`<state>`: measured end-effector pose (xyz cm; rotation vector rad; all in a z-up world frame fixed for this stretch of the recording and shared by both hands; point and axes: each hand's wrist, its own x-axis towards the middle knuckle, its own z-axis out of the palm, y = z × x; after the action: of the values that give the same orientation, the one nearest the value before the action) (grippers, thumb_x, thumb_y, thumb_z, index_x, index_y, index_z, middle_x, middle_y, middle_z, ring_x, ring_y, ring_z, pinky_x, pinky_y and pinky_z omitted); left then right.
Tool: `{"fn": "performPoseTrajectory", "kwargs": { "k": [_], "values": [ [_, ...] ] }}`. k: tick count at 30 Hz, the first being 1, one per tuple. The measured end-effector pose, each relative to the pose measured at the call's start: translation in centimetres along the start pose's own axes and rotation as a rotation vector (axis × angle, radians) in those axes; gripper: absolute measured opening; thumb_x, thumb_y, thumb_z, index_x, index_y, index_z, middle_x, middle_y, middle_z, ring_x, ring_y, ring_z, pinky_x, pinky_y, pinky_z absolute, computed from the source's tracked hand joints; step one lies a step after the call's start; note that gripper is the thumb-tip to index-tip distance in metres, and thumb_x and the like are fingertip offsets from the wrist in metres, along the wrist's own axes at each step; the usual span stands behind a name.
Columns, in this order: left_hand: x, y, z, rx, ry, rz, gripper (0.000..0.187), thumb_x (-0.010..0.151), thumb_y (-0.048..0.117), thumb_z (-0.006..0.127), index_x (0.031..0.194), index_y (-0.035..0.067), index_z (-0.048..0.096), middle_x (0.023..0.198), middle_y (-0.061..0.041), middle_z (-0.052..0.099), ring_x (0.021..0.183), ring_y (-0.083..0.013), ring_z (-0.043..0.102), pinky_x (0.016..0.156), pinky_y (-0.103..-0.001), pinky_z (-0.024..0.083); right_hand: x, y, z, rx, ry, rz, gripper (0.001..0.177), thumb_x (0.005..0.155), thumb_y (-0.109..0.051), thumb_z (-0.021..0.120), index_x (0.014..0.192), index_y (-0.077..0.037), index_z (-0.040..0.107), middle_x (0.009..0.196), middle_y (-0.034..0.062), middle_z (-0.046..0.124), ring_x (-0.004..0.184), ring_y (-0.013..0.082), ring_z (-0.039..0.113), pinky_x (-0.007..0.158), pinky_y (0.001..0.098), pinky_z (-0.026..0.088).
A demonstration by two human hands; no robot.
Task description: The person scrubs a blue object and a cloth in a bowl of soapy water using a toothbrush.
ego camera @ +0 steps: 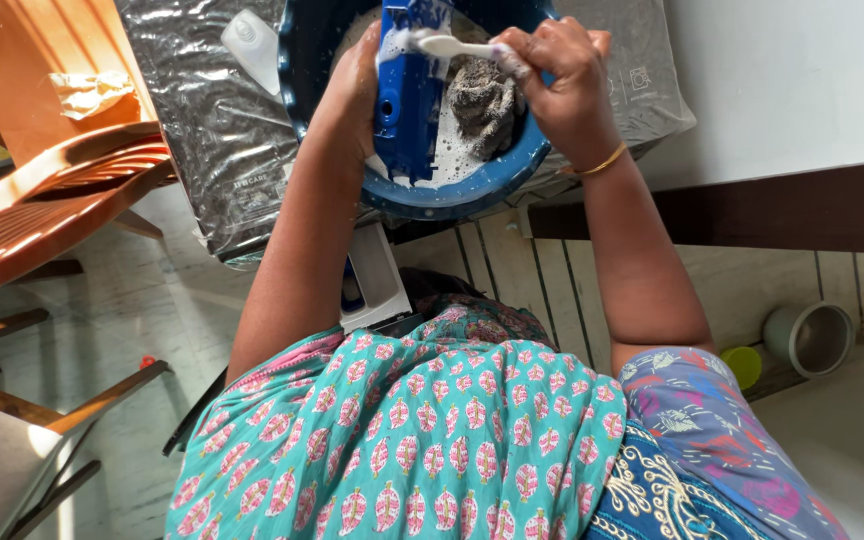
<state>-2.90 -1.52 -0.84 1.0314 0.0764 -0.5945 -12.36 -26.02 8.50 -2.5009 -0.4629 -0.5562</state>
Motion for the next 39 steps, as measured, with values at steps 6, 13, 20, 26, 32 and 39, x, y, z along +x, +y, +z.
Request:
{"fn": "performPoseTrajectory", "kwargs": {
  "k": [6,13,20,26,32,39],
  "values": [
    [0.1,-0.3,0.0,-0.003,0.039,-0.003,0.057,0.102,0.048,0.045,0.135,0.004,0.060,0.102,-0.016,0.077,0.080,-0.0203,0.080,0.064,-0.038,0.070,0.2,-0.4,0.8,0.016,0.055,-0.060,0.019,0.111,-0.022,0.070,0.121,-0.011,0.081,0.079,-0.0007,0.051,0.082,0.0152,0.045,0.086,0.0355,0.027],
    [0.9,-0.4,0.5,0.018,0.088,-0.091,0.060,0.103,0.051,0.045,0.135,0.002,0.057,0.096,-0.017,0.073,0.076,-0.0213,0.075,0.066,-0.041,0.068,0.7,-1.2,0.6,-0.071,0.111,-0.053,0.020,0.114,-0.023,0.066,0.121,-0.015,0.082,0.079,-0.0033,0.053,0.084,0.0150,0.046,0.088,0.0361,0.028],
    [-0.3,1.4,-0.2,0.051,0.009,-0.031,0.065,0.106,0.052,0.038,0.128,-0.005,0.062,0.098,-0.018,0.073,0.079,-0.0238,0.074,0.070,-0.042,0.066,-0.3,-2.2,0.7,-0.165,0.116,-0.012,0.022,0.114,-0.027,0.065,0.120,-0.014,0.081,0.077,-0.0034,0.051,0.078,0.0138,0.046,0.083,0.0361,0.026],
    [-0.4,1.9,-0.7,0.092,0.028,-0.056,0.061,0.104,0.050,0.038,0.130,0.000,0.063,0.106,-0.022,0.073,0.090,-0.0293,0.076,0.078,-0.051,0.067,-0.6,-3.1,1.9,-0.145,0.160,0.018,0.020,0.115,-0.032,0.068,0.114,-0.016,0.081,0.076,-0.0042,0.052,0.078,0.0128,0.048,0.084,0.0363,0.026],
    [-0.3,1.1,-0.8,0.114,0.045,-0.059,0.058,0.099,0.052,0.038,0.134,0.009,0.055,0.109,-0.021,0.072,0.094,-0.0302,0.077,0.078,-0.052,0.068,-0.5,-4.5,1.0,-0.304,0.199,-0.027,0.021,0.112,-0.025,0.066,0.125,-0.017,0.080,0.079,-0.0060,0.053,0.080,0.0129,0.046,0.082,0.0356,0.025],
    [-0.1,0.4,-1.8,0.107,-0.022,-0.009,0.062,0.103,0.054,0.044,0.137,0.004,0.060,0.114,-0.022,0.072,0.098,-0.0301,0.074,0.083,-0.051,0.066,-1.8,-6.1,-0.2,-0.398,0.169,0.032,0.018,0.112,-0.023,0.067,0.124,-0.021,0.080,0.078,-0.0060,0.051,0.079,0.0128,0.047,0.083,0.0366,0.026]
  ]
}}
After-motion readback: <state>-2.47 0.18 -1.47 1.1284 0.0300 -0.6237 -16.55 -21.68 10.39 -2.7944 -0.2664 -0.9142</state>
